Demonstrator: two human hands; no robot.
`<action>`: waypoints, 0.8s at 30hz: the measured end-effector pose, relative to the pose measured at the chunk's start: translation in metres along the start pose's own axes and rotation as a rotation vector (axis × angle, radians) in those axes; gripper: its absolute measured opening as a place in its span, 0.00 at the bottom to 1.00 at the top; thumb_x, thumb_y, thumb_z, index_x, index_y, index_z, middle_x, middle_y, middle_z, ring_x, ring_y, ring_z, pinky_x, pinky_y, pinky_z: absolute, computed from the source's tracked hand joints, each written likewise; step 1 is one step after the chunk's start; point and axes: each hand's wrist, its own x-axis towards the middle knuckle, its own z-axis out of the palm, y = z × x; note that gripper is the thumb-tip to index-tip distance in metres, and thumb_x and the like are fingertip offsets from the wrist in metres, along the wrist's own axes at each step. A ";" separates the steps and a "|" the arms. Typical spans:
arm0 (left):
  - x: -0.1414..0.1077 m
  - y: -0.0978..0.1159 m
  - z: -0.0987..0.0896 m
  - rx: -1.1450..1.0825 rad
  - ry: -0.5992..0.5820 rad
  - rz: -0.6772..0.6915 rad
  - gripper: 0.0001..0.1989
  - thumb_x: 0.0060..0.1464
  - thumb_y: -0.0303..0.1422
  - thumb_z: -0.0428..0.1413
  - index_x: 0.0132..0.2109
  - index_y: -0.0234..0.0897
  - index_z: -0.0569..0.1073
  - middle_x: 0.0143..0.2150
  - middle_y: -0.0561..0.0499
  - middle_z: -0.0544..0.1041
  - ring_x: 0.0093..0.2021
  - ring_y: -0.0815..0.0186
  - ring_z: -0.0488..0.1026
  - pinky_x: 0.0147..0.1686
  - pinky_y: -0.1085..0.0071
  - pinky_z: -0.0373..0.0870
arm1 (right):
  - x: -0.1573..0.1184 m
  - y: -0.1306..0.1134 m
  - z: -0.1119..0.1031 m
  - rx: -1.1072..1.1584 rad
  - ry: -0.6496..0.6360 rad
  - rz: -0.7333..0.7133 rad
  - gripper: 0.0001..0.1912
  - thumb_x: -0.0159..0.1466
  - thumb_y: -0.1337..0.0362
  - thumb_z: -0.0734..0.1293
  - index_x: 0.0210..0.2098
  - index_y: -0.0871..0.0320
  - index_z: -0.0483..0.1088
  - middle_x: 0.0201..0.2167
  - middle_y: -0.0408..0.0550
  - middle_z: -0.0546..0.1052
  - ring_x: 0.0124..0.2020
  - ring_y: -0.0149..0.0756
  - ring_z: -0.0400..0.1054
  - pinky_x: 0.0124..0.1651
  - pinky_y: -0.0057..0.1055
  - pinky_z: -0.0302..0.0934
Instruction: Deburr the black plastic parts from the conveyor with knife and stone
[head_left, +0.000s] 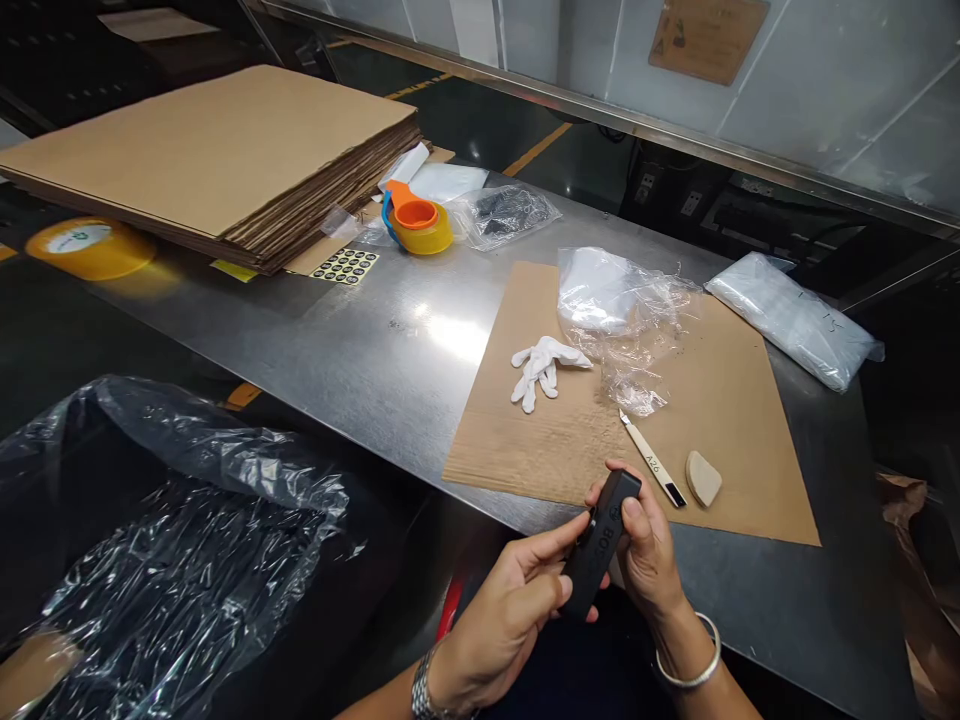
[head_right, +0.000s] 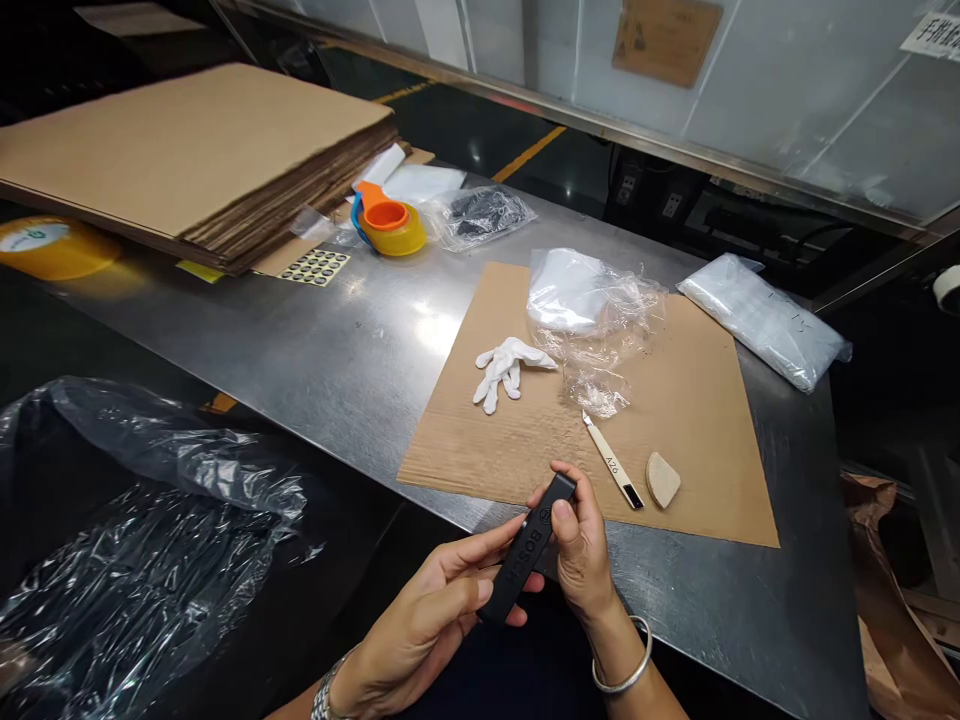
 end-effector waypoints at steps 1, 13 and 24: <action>0.000 -0.001 0.000 0.003 0.004 0.002 0.23 0.44 0.25 0.55 0.51 0.39 0.71 0.42 0.44 0.75 0.42 0.59 0.70 0.37 0.65 0.67 | 0.000 0.000 0.000 -0.004 0.000 -0.003 0.21 0.61 0.52 0.60 0.51 0.52 0.56 0.33 0.44 0.68 0.23 0.26 0.61 0.23 0.24 0.60; 0.013 -0.013 -0.008 0.145 0.173 0.059 0.20 0.52 0.38 0.53 0.53 0.41 0.69 0.52 0.44 0.71 0.51 0.54 0.67 0.47 0.60 0.65 | 0.019 -0.005 -0.006 -0.532 0.026 -0.067 0.22 0.59 0.50 0.60 0.49 0.54 0.57 0.34 0.45 0.69 0.29 0.32 0.64 0.30 0.27 0.60; 0.056 -0.030 -0.050 0.680 0.453 0.602 0.23 0.52 0.39 0.51 0.55 0.39 0.67 0.56 0.42 0.66 0.55 0.55 0.62 0.55 0.62 0.56 | 0.108 -0.039 -0.003 -1.515 0.142 -0.154 0.12 0.61 0.58 0.61 0.26 0.60 0.68 0.23 0.54 0.73 0.30 0.42 0.69 0.33 0.34 0.57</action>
